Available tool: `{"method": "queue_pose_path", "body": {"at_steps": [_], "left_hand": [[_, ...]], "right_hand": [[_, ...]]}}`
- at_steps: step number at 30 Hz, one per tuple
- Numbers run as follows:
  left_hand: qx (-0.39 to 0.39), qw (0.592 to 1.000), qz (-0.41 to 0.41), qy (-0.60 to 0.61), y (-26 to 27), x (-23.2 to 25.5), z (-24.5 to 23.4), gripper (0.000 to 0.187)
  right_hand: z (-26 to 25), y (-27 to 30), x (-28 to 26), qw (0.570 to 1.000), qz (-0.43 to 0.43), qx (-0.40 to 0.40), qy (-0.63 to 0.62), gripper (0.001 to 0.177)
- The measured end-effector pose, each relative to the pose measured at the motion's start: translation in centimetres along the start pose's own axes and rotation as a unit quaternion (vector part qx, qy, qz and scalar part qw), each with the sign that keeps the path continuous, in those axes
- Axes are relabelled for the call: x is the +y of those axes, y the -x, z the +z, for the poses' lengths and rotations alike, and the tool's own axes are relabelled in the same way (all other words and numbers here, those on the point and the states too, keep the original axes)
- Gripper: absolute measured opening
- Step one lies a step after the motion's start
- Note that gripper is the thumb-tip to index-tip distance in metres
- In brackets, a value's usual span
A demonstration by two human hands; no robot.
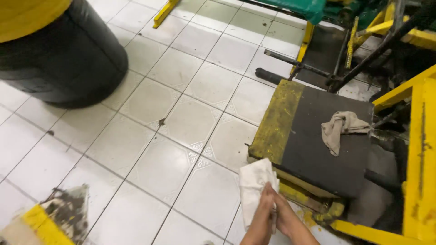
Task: Cleaning various gym equipment and benches with a cloth.
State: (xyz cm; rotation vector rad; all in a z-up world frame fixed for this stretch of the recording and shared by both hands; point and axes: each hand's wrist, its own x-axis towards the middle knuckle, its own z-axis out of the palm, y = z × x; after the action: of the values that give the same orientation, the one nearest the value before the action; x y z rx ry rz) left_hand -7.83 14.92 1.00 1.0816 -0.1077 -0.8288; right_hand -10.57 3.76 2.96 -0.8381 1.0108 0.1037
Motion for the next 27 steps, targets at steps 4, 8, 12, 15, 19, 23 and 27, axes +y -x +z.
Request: {"method": "queue_pose_path", "body": {"at_steps": [4,8,12,15,19,23,27], "left_hand": [[0.166,0.98,-0.068,0.082,6.2,5.0,-2.4,0.068],[0.28,0.957,-0.014,-0.077,10.3,5.0,-6.8,0.065],[0.236,0.966,-0.099,-0.037,14.7,5.0,-7.3,0.071],[0.154,0.975,-0.11,0.12,17.4,8.0,-5.8,0.065],[0.238,0.947,-0.13,0.175,20.6,12.3,-6.3,0.059],[0.342,0.936,-0.037,0.076,21.9,14.8,-14.3,0.055],[0.445,0.894,0.006,-0.055,25.4,20.2,-19.3,0.058]], "right_hand": [[-0.5,4.4,1.0,0.978,0.134,-0.054,-0.15,0.055],[5.0,13.3,-2.4,0.967,0.215,-0.013,-0.139,0.054],[4.7,15.5,1.1,0.964,0.216,-0.106,-0.113,0.05],[6.7,20.2,-0.6,0.969,0.199,-0.144,-0.014,0.051],[7.2,20.8,0.0,0.947,0.141,-0.204,0.204,0.061],[5.2,13.0,4.3,0.951,0.099,-0.018,0.293,0.041],[13.5,15.9,8.1,0.928,0.008,-0.049,0.368,0.031]]}}
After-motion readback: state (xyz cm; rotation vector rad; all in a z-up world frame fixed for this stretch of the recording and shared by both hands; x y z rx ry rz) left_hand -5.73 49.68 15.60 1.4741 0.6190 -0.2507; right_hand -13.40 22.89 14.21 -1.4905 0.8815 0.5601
